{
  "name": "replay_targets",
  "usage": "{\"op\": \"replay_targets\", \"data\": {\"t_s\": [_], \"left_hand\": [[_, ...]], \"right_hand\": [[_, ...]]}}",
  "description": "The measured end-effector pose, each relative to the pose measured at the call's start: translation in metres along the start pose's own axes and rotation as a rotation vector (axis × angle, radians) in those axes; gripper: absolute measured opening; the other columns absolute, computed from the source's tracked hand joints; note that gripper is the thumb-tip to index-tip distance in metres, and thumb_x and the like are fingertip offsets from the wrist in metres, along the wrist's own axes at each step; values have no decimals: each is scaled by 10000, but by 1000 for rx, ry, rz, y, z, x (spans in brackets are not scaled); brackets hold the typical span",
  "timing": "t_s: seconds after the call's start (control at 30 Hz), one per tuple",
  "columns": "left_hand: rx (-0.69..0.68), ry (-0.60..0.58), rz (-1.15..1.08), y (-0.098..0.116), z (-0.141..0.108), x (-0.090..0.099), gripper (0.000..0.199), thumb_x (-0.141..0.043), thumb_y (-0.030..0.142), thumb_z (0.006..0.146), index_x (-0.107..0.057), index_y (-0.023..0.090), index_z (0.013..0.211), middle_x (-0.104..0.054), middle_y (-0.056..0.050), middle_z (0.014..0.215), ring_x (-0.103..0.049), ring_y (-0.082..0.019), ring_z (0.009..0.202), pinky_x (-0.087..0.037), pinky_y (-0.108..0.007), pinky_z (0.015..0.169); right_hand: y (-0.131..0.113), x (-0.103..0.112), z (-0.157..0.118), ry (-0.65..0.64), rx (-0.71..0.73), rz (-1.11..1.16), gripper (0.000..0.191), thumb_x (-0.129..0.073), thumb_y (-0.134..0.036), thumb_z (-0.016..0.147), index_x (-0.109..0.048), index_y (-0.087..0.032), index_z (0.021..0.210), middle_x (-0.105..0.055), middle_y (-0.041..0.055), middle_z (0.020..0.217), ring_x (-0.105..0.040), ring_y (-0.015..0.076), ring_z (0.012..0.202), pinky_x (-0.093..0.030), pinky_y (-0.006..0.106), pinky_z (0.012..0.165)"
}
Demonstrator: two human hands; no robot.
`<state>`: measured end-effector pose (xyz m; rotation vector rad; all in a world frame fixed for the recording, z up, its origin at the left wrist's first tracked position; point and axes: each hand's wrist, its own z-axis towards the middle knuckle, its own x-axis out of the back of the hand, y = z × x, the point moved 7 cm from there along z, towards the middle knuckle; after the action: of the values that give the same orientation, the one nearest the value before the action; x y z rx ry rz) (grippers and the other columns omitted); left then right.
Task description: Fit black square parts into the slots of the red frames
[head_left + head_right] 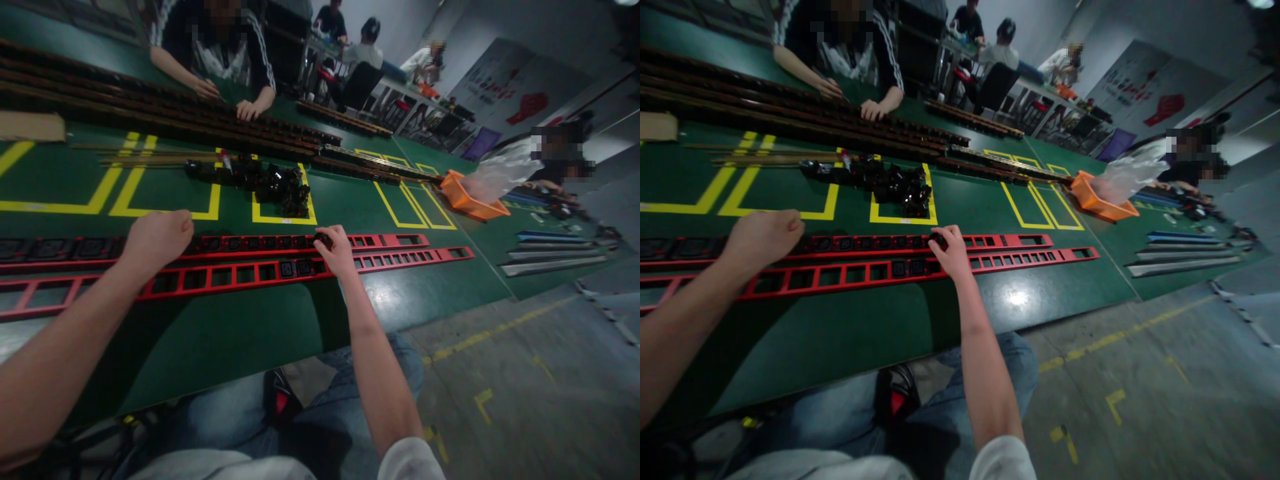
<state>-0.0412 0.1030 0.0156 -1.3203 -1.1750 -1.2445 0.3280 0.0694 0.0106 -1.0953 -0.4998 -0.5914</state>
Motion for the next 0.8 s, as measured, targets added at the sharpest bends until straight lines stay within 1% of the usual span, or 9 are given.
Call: {"op": "replay_targets", "data": {"t_s": [0.07, 0.17, 0.23, 0.33, 0.4, 0.43, 0.53, 0.63, 0.8], "left_hand": [[2, 5, -18, 0, -1, 1, 365, -319, 313, 960, -648, 160, 919, -648, -100, 798, -503, -220, 662, -347, -309, 636], [27, 18, -25, -1, -2, 3, 332, -343, 310, 964, -634, 161, 903, -629, -82, 789, -460, -198, 652, -317, -303, 648], [22, 30, -45, 0, -1, 4, 298, -360, 309, 969, -606, 169, 878, -619, -76, 825, -433, -182, 658, -286, -293, 632], [-82, 20, -112, 6, 2, 3, 233, -387, 272, 956, -548, 179, 817, -599, -74, 887, -433, -169, 696, -283, -284, 619], [-136, 4, -163, 9, 4, 1, 197, -404, 246, 940, -515, 188, 788, -577, -63, 857, -450, -170, 715, -307, -286, 639], [-141, 1, -183, 9, 5, 0, 184, -410, 240, 934, -506, 194, 784, -567, -55, 831, -456, -172, 715, -316, -289, 649], [-115, 7, -203, 6, 6, 0, 165, -414, 233, 924, -506, 200, 791, -567, -47, 805, -469, -181, 718, -323, -296, 663], [-89, 4, -189, 5, 4, 1, 162, -404, 224, 919, -513, 198, 802, -578, -48, 793, -481, -184, 712, -323, -295, 657], [-46, -38, -124, 4, 1, 3, 187, -392, 274, 942, -537, 192, 858, -596, -50, 757, -481, -183, 661, -310, -282, 615]], "right_hand": [[-2, 0, 0, 13, -1, -5, 218, -651, -284, 870, -669, -235, 1082, -592, 69, 1066, -596, 228, 990, -518, 387, 871], [-1, -2, -1, 30, -27, 17, 228, -654, -290, 858, -636, -227, 1076, -629, 71, 1060, -600, 237, 994, -511, 380, 856], [0, -4, -2, 31, -41, 28, 233, -653, -300, 857, -626, -223, 1075, -647, 71, 1047, -609, 240, 990, -510, 380, 847], [0, -5, -2, 30, -34, 9, 223, -649, -310, 856, -628, -215, 1057, -668, 73, 1030, -624, 240, 975, -511, 386, 843], [0, -6, -1, 21, -26, -6, 227, -658, -322, 853, -634, -216, 1053, -676, 73, 1028, -630, 240, 964, -514, 389, 839], [0, -6, -1, 12, -24, -10, 235, -667, -329, 848, -637, -220, 1054, -679, 72, 1031, -633, 239, 961, -516, 389, 836], [0, -7, 0, -19, -20, -19, 276, -698, -325, 824, -641, -228, 1076, -678, 69, 1056, -634, 240, 962, -525, 391, 829], [-2, -6, 0, -25, 4, -37, 310, -700, -279, 809, -643, -218, 1107, -672, 77, 1076, -632, 234, 942, -532, 389, 819], [-5, -11, -1, -64, -5, -66, 337, -698, -253, 838, -660, -244, 1172, -651, 72, 1112, -598, 175, 767, -540, 353, 718]]}}
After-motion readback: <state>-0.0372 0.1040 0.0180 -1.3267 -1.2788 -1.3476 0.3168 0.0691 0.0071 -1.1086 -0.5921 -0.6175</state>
